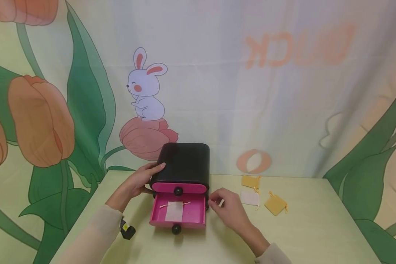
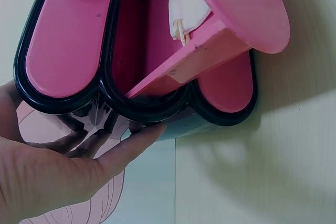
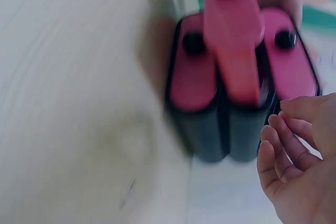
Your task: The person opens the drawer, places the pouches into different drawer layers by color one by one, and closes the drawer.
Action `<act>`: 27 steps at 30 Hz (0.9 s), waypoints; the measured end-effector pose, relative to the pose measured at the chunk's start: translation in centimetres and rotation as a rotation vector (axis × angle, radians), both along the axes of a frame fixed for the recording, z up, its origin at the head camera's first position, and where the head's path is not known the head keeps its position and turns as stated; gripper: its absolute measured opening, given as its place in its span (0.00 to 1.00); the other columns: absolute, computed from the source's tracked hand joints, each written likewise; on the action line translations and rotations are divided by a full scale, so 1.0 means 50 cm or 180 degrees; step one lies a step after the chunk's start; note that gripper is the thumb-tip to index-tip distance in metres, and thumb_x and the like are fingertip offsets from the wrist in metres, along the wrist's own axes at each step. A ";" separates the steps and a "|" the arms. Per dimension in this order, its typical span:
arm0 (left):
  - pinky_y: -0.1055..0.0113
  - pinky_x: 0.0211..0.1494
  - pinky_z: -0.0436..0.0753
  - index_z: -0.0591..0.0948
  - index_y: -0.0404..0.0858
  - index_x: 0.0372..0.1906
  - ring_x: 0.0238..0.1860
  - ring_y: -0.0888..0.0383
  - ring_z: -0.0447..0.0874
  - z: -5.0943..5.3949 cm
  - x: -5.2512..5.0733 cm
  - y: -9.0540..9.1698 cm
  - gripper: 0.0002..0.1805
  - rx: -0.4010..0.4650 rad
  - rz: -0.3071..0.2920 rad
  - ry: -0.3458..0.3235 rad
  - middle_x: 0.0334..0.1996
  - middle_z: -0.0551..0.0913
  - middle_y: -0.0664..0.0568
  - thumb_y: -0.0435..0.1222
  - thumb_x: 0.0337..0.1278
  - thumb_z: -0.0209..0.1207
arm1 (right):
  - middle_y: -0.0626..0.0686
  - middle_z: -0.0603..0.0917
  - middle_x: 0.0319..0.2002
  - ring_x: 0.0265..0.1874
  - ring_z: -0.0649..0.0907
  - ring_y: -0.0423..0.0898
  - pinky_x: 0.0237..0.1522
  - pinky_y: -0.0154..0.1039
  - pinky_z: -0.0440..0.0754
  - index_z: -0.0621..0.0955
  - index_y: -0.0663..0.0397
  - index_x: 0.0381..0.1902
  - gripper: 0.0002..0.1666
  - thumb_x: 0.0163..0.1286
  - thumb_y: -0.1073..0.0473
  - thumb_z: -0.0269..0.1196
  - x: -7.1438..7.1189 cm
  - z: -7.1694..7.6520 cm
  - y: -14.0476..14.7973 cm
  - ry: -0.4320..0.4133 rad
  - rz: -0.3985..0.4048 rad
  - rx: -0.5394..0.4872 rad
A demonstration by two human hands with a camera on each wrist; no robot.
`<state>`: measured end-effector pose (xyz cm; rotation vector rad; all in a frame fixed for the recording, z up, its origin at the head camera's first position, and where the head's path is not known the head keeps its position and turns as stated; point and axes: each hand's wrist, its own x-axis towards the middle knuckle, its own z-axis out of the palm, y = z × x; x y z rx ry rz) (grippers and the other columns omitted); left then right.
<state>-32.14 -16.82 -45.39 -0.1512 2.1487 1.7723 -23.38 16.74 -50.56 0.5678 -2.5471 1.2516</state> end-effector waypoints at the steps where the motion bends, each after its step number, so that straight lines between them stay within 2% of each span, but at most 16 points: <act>1: 0.29 0.61 0.79 0.59 0.41 0.82 0.69 0.36 0.74 0.000 0.000 0.000 0.52 -0.0004 0.0003 0.0005 0.70 0.74 0.35 0.64 0.65 0.64 | 0.39 0.85 0.32 0.33 0.83 0.40 0.33 0.34 0.84 0.88 0.50 0.38 0.09 0.65 0.67 0.76 -0.005 -0.007 0.019 -0.0027 -0.0077 -0.0025; 6: 0.29 0.61 0.79 0.59 0.41 0.82 0.69 0.35 0.74 0.002 0.000 0.000 0.51 -0.0018 0.0009 0.0018 0.71 0.74 0.35 0.64 0.65 0.64 | 0.44 0.86 0.33 0.35 0.84 0.42 0.36 0.34 0.84 0.89 0.55 0.42 0.05 0.69 0.65 0.74 -0.031 -0.044 0.109 -0.0197 -0.0460 -0.0037; 13: 0.29 0.61 0.80 0.60 0.40 0.82 0.69 0.35 0.74 0.004 0.003 0.000 0.51 -0.0016 0.0004 0.0033 0.70 0.74 0.35 0.64 0.66 0.64 | 0.50 0.86 0.35 0.35 0.83 0.46 0.35 0.35 0.82 0.88 0.61 0.46 0.10 0.71 0.61 0.73 -0.059 -0.103 0.210 -0.0270 -0.0885 0.0196; 17: 0.30 0.60 0.80 0.60 0.40 0.81 0.68 0.36 0.74 0.004 0.003 0.001 0.50 0.0001 0.0000 0.0026 0.69 0.75 0.35 0.63 0.66 0.64 | 0.53 0.86 0.36 0.34 0.83 0.48 0.31 0.34 0.81 0.87 0.63 0.47 0.13 0.71 0.60 0.72 -0.068 -0.130 0.243 -0.0443 -0.1171 0.0282; 20: 0.30 0.59 0.81 0.60 0.40 0.82 0.67 0.36 0.75 0.003 0.003 0.001 0.51 0.0006 0.0003 0.0021 0.69 0.75 0.35 0.63 0.66 0.64 | 0.55 0.86 0.36 0.34 0.83 0.49 0.31 0.35 0.80 0.86 0.65 0.47 0.13 0.71 0.60 0.73 -0.072 -0.143 0.257 -0.0565 -0.1344 0.0342; 27: 0.30 0.59 0.81 0.60 0.40 0.81 0.68 0.36 0.75 0.001 0.002 0.001 0.50 -0.0003 0.0020 0.0024 0.69 0.75 0.35 0.63 0.66 0.64 | 0.56 0.86 0.34 0.33 0.83 0.51 0.35 0.44 0.79 0.85 0.65 0.41 0.16 0.69 0.55 0.74 -0.077 -0.162 0.279 -0.0718 -0.1529 0.0596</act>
